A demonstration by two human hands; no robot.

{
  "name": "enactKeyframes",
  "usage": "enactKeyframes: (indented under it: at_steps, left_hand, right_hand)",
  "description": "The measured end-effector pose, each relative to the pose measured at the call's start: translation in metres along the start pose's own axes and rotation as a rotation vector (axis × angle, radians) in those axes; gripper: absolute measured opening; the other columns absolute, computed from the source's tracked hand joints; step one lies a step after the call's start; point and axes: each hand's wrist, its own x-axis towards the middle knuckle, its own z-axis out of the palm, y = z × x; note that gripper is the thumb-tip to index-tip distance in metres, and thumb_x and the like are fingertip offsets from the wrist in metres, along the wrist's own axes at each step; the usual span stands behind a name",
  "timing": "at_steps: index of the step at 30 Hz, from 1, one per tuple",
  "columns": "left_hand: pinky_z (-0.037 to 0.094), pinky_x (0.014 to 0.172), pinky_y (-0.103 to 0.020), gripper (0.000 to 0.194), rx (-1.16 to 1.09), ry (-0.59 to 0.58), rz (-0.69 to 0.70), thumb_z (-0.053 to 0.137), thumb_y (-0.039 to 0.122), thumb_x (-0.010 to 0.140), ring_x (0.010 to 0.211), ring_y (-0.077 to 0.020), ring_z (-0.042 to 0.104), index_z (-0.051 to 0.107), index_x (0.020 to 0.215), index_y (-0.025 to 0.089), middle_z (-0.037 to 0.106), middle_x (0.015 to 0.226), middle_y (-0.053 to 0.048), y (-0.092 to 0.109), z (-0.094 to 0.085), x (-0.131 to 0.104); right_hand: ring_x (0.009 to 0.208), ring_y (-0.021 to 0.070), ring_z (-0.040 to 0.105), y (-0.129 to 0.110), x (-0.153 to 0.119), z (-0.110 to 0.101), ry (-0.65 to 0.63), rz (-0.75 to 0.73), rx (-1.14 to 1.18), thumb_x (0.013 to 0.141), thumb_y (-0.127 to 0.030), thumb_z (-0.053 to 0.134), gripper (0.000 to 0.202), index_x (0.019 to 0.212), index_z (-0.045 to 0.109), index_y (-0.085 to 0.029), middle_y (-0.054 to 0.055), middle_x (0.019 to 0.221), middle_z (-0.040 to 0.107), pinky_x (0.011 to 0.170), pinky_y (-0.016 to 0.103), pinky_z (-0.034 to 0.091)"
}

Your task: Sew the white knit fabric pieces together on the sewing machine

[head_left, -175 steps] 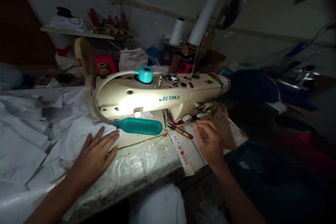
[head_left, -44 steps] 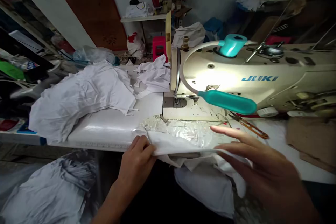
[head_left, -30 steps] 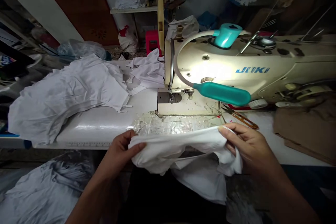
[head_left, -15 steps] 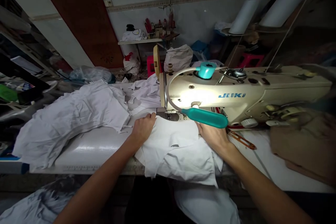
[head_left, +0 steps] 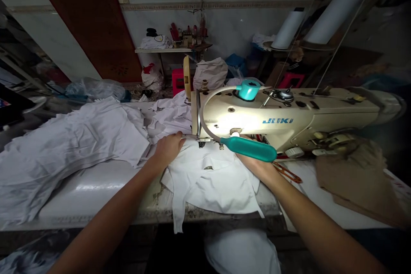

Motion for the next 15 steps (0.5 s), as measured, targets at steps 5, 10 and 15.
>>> enactKeyframes:
  at_steps: [5, 10, 15]
  left_hand:
    - [0.044, 0.066, -0.029, 0.039, -0.298, -0.097, 0.061, 0.060, 0.058, 0.094, 0.082, -0.0242, 0.068, 0.063, 0.114, 0.024, 0.071, 0.091, -0.003, -0.034, -0.011, -0.027]
    - [0.037, 0.060, -0.027, 0.039, -0.568, 0.018, -0.019, 0.059, 0.057, 0.092, 0.064, -0.0190, 0.055, 0.061, 0.108, 0.022, 0.050, 0.067, 0.005, -0.060, -0.002, -0.036]
    - [0.040, 0.070, -0.030, 0.024, -0.430, 0.218, -0.148, 0.058, 0.042, 0.091, 0.074, -0.0213, 0.057, 0.061, 0.104, 0.022, 0.059, 0.077, -0.001, -0.054, 0.006, -0.019]
  right_hand:
    - [0.124, 0.0323, 0.061, -0.030, -0.035, -0.010, 0.079, -0.044, 0.048, 0.104, -0.029, 0.049, 0.033, 0.131, 0.067, -0.021, 0.013, 0.135, 0.067, 0.105, 0.046, 0.048]
    - [0.110, 0.0251, 0.066, -0.052, -0.075, -0.004, -0.047, -0.299, 0.284, 0.107, -0.037, 0.054, 0.021, 0.105, 0.069, -0.023, 0.008, 0.124, 0.071, 0.099, 0.039, 0.051]
    - [0.101, 0.0267, 0.066, -0.048, -0.082, 0.005, 0.071, -0.146, 0.227, 0.106, -0.035, 0.055, 0.026, 0.086, 0.065, -0.022, 0.010, 0.106, 0.072, 0.090, 0.040, 0.052]
